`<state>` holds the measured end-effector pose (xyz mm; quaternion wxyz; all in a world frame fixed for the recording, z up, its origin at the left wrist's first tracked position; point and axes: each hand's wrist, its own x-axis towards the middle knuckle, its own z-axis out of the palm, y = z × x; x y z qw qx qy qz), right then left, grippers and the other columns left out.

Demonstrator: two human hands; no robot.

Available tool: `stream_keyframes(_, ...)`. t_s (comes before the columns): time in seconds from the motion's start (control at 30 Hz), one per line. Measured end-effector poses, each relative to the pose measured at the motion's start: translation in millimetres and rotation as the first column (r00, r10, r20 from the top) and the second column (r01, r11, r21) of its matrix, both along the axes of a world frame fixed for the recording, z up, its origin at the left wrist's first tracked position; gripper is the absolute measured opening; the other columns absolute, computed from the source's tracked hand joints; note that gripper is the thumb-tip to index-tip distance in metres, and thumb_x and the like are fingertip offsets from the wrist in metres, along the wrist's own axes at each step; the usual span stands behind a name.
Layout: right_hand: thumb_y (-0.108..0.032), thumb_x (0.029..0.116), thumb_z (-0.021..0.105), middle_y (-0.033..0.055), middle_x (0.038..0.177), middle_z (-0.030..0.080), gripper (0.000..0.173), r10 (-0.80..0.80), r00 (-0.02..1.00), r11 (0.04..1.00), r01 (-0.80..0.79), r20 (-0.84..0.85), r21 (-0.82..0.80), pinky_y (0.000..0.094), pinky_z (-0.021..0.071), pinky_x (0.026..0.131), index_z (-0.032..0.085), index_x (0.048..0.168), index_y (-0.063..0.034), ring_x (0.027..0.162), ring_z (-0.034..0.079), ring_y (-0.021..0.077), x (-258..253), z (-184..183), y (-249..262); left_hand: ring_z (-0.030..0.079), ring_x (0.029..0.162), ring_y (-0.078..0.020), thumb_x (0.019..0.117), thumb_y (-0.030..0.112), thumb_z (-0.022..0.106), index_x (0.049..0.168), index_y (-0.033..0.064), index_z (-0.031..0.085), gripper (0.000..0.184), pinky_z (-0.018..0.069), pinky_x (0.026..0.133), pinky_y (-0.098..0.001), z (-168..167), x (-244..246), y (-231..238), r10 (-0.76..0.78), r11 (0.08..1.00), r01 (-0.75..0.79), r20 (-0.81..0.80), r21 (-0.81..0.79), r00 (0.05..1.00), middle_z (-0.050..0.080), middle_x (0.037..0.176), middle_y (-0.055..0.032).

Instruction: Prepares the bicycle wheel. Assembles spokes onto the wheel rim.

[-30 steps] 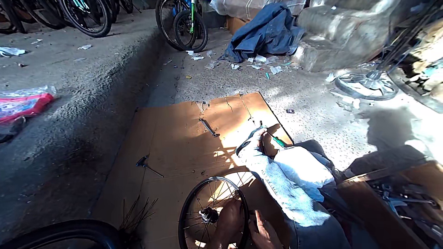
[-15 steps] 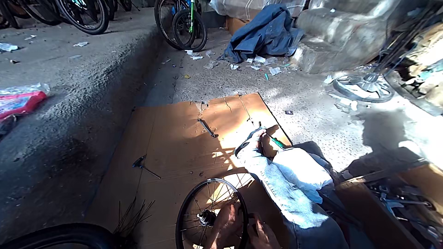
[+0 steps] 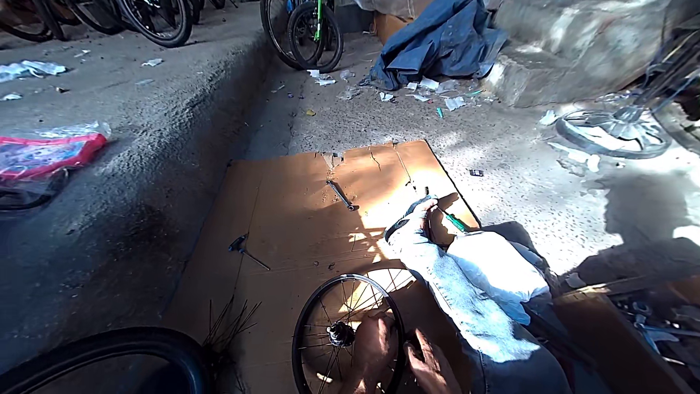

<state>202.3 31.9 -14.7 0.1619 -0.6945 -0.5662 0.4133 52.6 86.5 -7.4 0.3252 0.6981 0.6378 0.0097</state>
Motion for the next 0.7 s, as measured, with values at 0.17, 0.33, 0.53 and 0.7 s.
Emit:
stream_keyframes(0.17, -0.028, 0.0993, 0.054, 0.0196, 0.108, 0.071, 0.038, -0.036, 0.999, 0.997, 0.037, -0.013, 0.067, 0.0534, 0.0528, 0.091, 0.066, 0.123, -0.0005, 0.103, 0.069, 0.0325, 1.0, -6.4, 3.6, 0.071, 0.106, -0.0229, 0.1018, 0.033, 0.050, 0.110, 0.0170, 0.078, 0.034, 0.0587, 0.088, -0.0464, -18.7, 4.5, -12.1, 0.062, 0.975, -0.061, -0.001, 0.212, 0.998, 0.074, 0.117, -0.0019)
stream_keyframes(0.33, -0.018, 0.1000, 0.055, 0.0196, 0.123, 0.070, 0.039, -0.030, 0.999, 0.990, 0.033, -0.023, 0.138, 0.0508, 0.0507, 0.102, 0.063, 0.133, -0.0006, 0.115, 0.067, 0.0312, 1.2, -10.5, 15.2, 0.074, 0.096, -0.0203, 0.0998, 0.033, 0.054, 0.104, 0.0187, 0.080, 0.030, 0.0607, 0.080, -0.0452, -29.1, 5.7, -19.2, 0.106, 0.931, -0.109, 0.028, 0.349, 0.994, 0.076, 0.110, 0.0003)
stream_keyframes(0.53, -0.021, 0.0970, 0.060, 0.0100, 0.101, 0.075, 0.023, 0.129, 0.991, 0.964, -0.132, 0.026, 0.231, 0.0447, 0.0566, 0.089, 0.075, 0.110, -0.0081, 0.096, 0.072, 0.0227, 14.0, -28.7, 38.9, 0.070, 0.108, -0.0219, 0.1033, 0.036, 0.050, 0.114, 0.0162, 0.076, 0.034, 0.0573, 0.092, -0.0472, -5.9, 1.0, -8.9, 0.046, 0.997, -0.049, 0.040, 0.055, 0.998, 0.072, 0.120, -0.0032)
stream_keyframes(0.7, -0.015, 0.0977, 0.059, 0.0159, 0.108, 0.072, 0.022, 0.171, 0.983, 0.976, -0.179, 0.071, 0.126, 0.0436, 0.0528, 0.097, 0.073, 0.107, -0.0018, 0.106, 0.069, 0.0277, 12.9, -14.4, 43.8, 0.066, 0.118, -0.0266, 0.1088, 0.032, 0.041, 0.124, 0.0128, 0.071, 0.038, 0.0547, 0.100, -0.0489, -4.8, 0.4, -1.5, -0.097, 0.993, 0.096, -0.012, -0.062, 0.995, 0.065, 0.133, -0.0083)
